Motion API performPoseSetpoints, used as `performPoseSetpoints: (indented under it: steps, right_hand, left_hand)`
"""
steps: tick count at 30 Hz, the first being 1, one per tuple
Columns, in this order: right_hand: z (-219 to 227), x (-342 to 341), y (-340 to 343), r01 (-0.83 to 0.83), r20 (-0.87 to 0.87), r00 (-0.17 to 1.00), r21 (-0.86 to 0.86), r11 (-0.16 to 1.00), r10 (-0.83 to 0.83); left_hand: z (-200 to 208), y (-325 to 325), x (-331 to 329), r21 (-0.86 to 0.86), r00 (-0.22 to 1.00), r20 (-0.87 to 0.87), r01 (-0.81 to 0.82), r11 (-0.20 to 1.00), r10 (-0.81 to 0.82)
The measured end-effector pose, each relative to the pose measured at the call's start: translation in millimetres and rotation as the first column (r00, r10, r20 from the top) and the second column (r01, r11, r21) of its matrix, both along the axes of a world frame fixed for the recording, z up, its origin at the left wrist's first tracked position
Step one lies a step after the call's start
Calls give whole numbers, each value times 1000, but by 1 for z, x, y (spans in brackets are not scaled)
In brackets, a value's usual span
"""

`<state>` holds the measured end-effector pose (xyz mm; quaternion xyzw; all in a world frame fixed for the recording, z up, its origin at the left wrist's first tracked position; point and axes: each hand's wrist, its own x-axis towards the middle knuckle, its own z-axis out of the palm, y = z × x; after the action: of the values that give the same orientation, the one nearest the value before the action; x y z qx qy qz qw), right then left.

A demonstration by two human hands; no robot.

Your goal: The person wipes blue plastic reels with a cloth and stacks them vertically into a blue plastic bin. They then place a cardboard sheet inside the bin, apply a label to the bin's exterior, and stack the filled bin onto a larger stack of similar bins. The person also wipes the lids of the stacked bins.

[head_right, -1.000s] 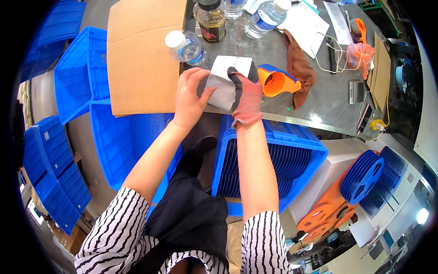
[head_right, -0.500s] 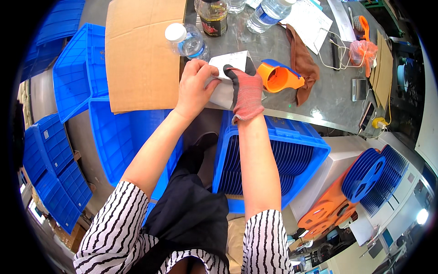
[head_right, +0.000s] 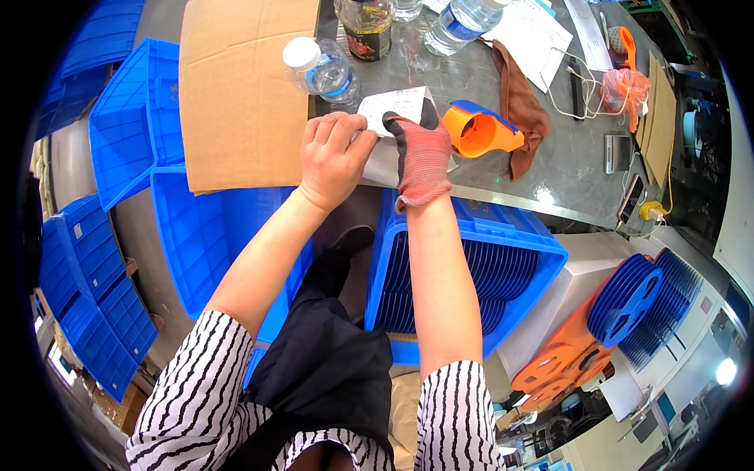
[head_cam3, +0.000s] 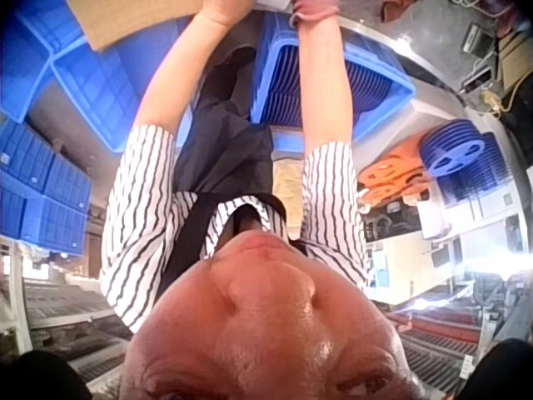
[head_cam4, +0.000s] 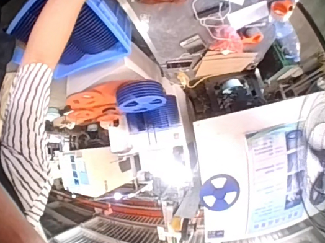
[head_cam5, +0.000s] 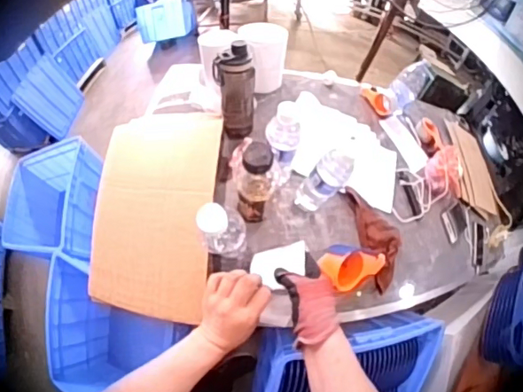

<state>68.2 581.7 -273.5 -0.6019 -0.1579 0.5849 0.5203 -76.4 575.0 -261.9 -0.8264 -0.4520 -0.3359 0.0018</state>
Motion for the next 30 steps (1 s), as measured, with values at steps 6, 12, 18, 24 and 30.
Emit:
performPoseSetpoints:
  steps: [6, 12, 18, 24, 30]
  right_hand:
    - [-5, 2, 0, -14, 29, 999, 7, 1000, 14]
    - [-4, 2, 0, -82, 59, 995, 75, 994, 77]
    - [9, 1, 4, -57, 6, 998, -14, 998, 57]
    - [23, 7, 26, 15, 9, 1000, 81, 997, -16]
    - [56, 41, 0, -298, 351, 915, 249, 922, 201]
  left_hand:
    - [2, 1, -3, 22, 999, -19, 37, 999, -36]
    - [3, 3, -6, 71, 995, -42, 91, 993, -88]
    - [4, 0, -19, 93, 981, -36, 193, 977, -190]
    - [37, -55, -41, 46, 951, 44, 306, 951, -308]
    - [43, -180, -86, -479, 964, 180, 258, 839, -194]
